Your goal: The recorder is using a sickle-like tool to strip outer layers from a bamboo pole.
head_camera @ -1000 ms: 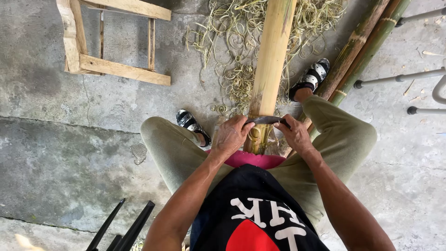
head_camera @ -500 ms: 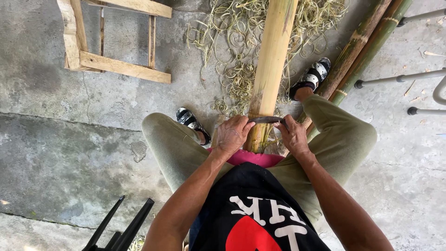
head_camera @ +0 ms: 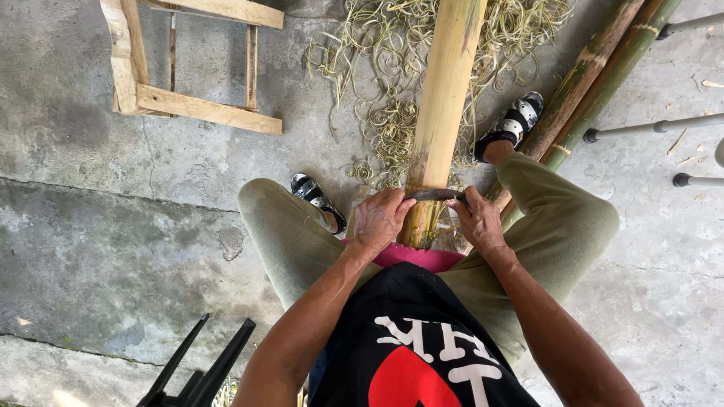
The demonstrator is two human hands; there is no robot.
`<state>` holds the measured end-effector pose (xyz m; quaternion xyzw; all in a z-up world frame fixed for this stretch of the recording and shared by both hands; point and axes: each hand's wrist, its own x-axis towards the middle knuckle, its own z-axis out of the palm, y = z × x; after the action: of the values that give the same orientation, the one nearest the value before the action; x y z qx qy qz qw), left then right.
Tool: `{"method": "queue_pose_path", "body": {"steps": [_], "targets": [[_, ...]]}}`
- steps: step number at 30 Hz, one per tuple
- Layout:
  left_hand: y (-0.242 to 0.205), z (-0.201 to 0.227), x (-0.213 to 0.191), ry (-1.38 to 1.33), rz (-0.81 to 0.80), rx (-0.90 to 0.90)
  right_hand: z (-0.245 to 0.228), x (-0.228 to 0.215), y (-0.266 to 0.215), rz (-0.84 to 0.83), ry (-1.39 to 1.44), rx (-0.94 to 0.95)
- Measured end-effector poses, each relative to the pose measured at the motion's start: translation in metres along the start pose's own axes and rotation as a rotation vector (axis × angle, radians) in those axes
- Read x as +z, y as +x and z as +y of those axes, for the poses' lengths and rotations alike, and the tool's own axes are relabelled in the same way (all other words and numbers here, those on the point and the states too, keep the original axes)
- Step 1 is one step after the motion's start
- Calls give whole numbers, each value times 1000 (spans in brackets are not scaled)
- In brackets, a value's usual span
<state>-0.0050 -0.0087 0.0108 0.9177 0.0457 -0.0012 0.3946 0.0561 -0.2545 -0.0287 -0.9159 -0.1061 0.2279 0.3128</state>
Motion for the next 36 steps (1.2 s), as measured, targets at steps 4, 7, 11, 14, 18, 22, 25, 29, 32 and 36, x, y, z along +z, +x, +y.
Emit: {"method": "queue_pose_path", "body": {"steps": [4,7,11,14,18,22,25,29,32,36], "targets": [[1,-1,1,5,5,-7,0,0,0,-20,-20,34],[0,-1,2,6,19,9,2,1,0,0,-8,3],[-1,-1,4,21,22,-4,4,3,1,12,-26,-7],[-1,0,1,24,30,-9,4,3,0,-16,-46,34],[-2,-1,1,22,8,-27,3,0,-1,-2,-37,-15],[-3,0,1,18,15,-35,3,0,-1,-16,-37,-11],[-1,2,-1,17,-70,-91,9,2,0,-71,-38,44],[-17,4,-5,-17,-96,-115,23,11,-8,-140,-2,67],[-25,2,-16,-46,-91,-116,37,22,-13,-214,37,-45],[-38,1,-19,-84,-170,-150,41,26,-25,-219,-64,-375]]}}
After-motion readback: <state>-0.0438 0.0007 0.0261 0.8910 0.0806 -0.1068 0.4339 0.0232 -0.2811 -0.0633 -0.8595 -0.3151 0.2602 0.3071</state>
